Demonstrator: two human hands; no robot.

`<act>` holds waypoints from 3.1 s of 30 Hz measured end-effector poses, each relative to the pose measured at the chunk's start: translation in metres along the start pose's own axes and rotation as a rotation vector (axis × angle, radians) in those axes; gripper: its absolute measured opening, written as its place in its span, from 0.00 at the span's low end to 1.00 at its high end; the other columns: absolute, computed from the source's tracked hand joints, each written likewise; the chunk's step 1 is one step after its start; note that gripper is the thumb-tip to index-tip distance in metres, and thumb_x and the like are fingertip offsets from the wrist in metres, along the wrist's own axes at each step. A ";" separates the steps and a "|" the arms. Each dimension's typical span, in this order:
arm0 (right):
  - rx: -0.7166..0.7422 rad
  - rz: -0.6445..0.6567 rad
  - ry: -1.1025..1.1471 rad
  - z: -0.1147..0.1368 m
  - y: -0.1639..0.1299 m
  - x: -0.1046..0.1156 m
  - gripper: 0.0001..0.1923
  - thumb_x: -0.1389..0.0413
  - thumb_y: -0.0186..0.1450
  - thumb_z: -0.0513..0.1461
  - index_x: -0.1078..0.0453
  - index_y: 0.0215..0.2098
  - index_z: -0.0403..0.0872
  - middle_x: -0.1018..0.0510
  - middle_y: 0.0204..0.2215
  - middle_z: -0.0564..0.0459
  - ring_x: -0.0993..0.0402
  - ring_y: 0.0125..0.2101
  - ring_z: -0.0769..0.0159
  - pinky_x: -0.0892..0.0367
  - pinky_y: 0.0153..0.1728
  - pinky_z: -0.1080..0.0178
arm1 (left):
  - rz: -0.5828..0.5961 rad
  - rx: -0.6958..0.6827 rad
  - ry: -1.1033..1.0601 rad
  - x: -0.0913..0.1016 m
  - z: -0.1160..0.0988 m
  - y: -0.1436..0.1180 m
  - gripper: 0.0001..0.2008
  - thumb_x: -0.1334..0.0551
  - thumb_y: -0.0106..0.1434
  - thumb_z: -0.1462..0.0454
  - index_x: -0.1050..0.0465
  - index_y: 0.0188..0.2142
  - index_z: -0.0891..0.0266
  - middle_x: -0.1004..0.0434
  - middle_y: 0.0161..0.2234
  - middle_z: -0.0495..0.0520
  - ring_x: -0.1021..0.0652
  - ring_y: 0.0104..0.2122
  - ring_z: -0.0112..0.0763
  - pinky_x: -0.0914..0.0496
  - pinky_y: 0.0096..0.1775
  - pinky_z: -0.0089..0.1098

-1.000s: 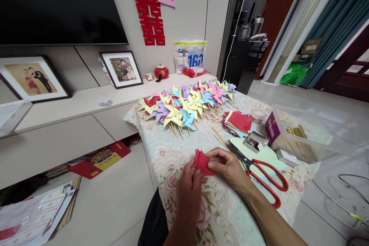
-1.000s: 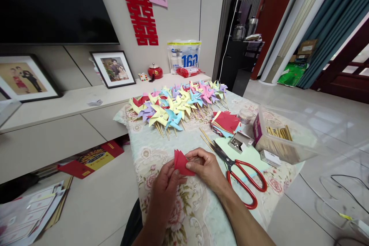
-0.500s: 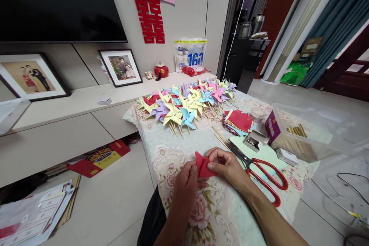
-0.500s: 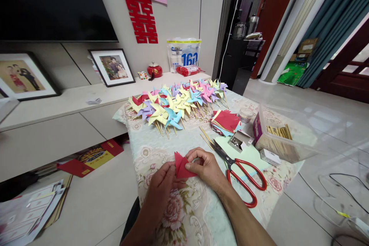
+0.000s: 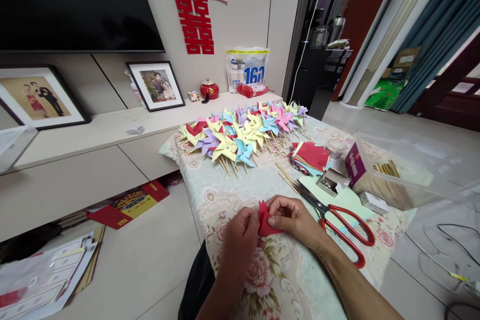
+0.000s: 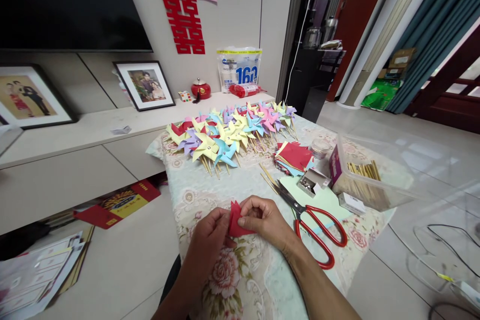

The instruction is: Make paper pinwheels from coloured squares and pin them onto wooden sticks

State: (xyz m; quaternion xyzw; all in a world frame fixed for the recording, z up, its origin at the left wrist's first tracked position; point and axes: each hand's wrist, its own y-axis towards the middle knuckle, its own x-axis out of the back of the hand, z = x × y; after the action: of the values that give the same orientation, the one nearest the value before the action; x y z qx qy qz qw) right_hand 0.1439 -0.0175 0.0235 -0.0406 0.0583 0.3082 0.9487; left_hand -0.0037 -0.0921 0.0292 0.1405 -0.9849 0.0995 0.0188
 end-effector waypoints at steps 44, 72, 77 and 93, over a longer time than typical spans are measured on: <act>-0.016 -0.050 0.009 -0.011 0.002 0.002 0.17 0.30 0.54 0.47 0.29 0.27 0.46 0.29 0.22 0.59 0.40 0.23 0.72 0.46 0.26 0.66 | -0.110 -0.309 0.093 -0.005 0.026 -0.002 0.05 0.38 0.62 0.61 0.25 0.36 0.60 0.19 0.31 0.53 0.20 0.30 0.36 0.28 0.35 0.34; 0.026 -0.217 0.233 -0.010 0.003 0.005 0.17 0.27 0.51 0.45 0.30 0.24 0.46 0.27 0.18 0.60 0.38 0.19 0.74 0.45 0.23 0.68 | -0.061 -0.001 -0.360 -0.024 0.010 -0.011 0.10 0.31 0.52 0.60 0.27 0.29 0.63 0.24 0.21 0.48 0.30 0.20 0.24 0.35 0.24 0.25; 0.033 -0.215 0.255 -0.010 0.002 0.005 0.17 0.27 0.51 0.45 0.29 0.24 0.46 0.27 0.18 0.60 0.38 0.19 0.73 0.45 0.24 0.68 | -0.110 0.049 -0.412 -0.025 0.010 -0.010 0.12 0.29 0.50 0.58 0.26 0.27 0.63 0.24 0.20 0.48 0.31 0.19 0.24 0.35 0.23 0.25; 0.041 -0.247 0.271 -0.008 0.002 0.003 0.17 0.26 0.48 0.43 0.28 0.22 0.46 0.26 0.17 0.59 0.37 0.19 0.73 0.44 0.24 0.68 | -0.201 0.072 -0.452 -0.024 0.011 -0.010 0.10 0.28 0.49 0.60 0.24 0.24 0.64 0.25 0.18 0.47 0.31 0.20 0.23 0.35 0.25 0.25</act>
State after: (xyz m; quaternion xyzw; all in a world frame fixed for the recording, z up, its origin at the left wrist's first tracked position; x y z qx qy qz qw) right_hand 0.1445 -0.0146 0.0148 -0.0694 0.1863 0.1796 0.9634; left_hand 0.0219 -0.0968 0.0189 0.2571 -0.9410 0.0984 -0.1970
